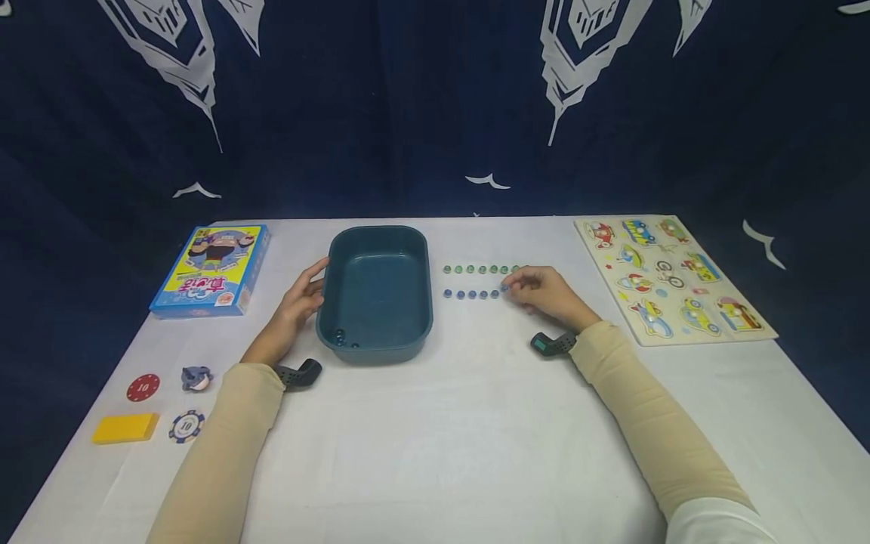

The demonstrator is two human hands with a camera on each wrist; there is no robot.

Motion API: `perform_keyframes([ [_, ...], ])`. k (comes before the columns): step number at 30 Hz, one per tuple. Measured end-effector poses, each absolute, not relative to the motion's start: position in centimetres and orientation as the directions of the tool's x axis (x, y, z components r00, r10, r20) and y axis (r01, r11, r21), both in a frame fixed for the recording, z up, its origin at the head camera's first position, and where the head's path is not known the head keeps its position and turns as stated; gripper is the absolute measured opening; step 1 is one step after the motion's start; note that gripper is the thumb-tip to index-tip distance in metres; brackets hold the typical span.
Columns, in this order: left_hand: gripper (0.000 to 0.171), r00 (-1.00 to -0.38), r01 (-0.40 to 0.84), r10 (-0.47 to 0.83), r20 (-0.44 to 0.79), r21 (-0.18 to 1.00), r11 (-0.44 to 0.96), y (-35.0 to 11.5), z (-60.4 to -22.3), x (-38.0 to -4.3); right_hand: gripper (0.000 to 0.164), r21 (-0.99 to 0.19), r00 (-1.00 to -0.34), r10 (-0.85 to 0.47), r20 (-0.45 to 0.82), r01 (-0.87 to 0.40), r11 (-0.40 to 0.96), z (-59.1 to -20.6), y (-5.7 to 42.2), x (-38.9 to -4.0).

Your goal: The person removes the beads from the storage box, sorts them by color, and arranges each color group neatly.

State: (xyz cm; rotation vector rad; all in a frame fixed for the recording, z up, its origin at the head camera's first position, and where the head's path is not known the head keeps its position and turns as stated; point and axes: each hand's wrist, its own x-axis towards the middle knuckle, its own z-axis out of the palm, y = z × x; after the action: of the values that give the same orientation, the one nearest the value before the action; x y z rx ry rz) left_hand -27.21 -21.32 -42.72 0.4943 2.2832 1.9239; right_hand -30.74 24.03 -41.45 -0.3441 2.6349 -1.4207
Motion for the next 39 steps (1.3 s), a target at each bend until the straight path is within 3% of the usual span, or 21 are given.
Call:
perform_keyframes([
  [7, 0.071, -0.944, 0.166, 0.31, 0.112, 0.974, 0.154, -21.2, -42.6, -27.1, 0.02, -0.785, -0.97, -0.241, 0.006, -0.154, 0.6, -42.2, 24.3, -31.1],
  [28, 0.071, -0.948, 0.164, 0.301, 0.101, 0.967, 0.192, -21.3, -42.8, -27.0, 0.025, -0.823, -0.962, -0.269, -0.037, -0.124, 0.555, -41.7, 24.2, -30.9],
  [39, 0.069, -0.945, 0.153, 0.313, 0.093, 0.973, 0.175, -21.3, -42.8, -27.1, 0.03, -0.838, -0.924, -0.381, 0.027, -0.229, 0.496, -37.4, 22.4, -30.5],
])
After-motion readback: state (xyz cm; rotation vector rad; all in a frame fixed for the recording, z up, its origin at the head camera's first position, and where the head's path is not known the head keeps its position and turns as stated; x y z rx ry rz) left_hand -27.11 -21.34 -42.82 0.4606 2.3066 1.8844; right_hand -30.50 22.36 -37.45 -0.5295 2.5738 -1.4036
